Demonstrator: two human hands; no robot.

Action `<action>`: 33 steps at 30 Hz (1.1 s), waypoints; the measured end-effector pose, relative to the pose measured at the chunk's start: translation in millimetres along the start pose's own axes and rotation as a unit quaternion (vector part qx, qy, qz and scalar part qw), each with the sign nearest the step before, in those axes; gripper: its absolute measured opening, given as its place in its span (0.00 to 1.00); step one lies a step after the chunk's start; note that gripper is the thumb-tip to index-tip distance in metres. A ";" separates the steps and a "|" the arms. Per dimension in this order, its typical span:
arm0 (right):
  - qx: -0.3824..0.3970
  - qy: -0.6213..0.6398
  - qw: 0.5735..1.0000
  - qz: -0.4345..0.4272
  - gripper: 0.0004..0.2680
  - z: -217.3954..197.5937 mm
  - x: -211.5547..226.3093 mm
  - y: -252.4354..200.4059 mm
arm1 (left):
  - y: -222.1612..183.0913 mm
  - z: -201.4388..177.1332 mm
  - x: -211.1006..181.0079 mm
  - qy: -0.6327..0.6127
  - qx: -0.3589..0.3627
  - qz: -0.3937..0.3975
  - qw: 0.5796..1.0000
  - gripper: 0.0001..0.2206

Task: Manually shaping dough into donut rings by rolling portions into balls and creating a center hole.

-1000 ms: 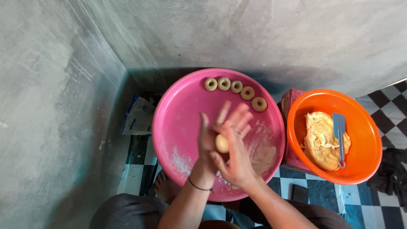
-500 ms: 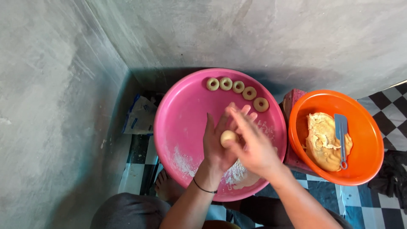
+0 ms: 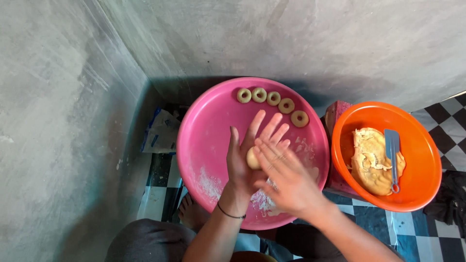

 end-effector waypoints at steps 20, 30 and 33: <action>-0.024 -0.042 0.998 -0.034 0.22 1.6 -11.9 -13.3 | -0.8 18.0 10.0 -0.171 0.047 -0.077 0.981 0.35; -0.092 0.352 0.922 0.130 0.28 20.2 7.0 -26.1 | -8.6 22.3 8.5 0.237 0.013 0.285 0.929 0.31; -0.190 0.272 0.925 0.183 0.34 66.4 -18.3 -64.2 | -16.3 43.3 8.7 0.315 -0.011 0.320 0.894 0.30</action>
Point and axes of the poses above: each hand's wrist, its own y-axis towards the middle knuckle, its own z-axis out of the palm, x = y × z, the point moved 3 cm from there along y, towards the middle knuckle, and after that the axes turned 2 degrees about -y, right-handed, at the moved point
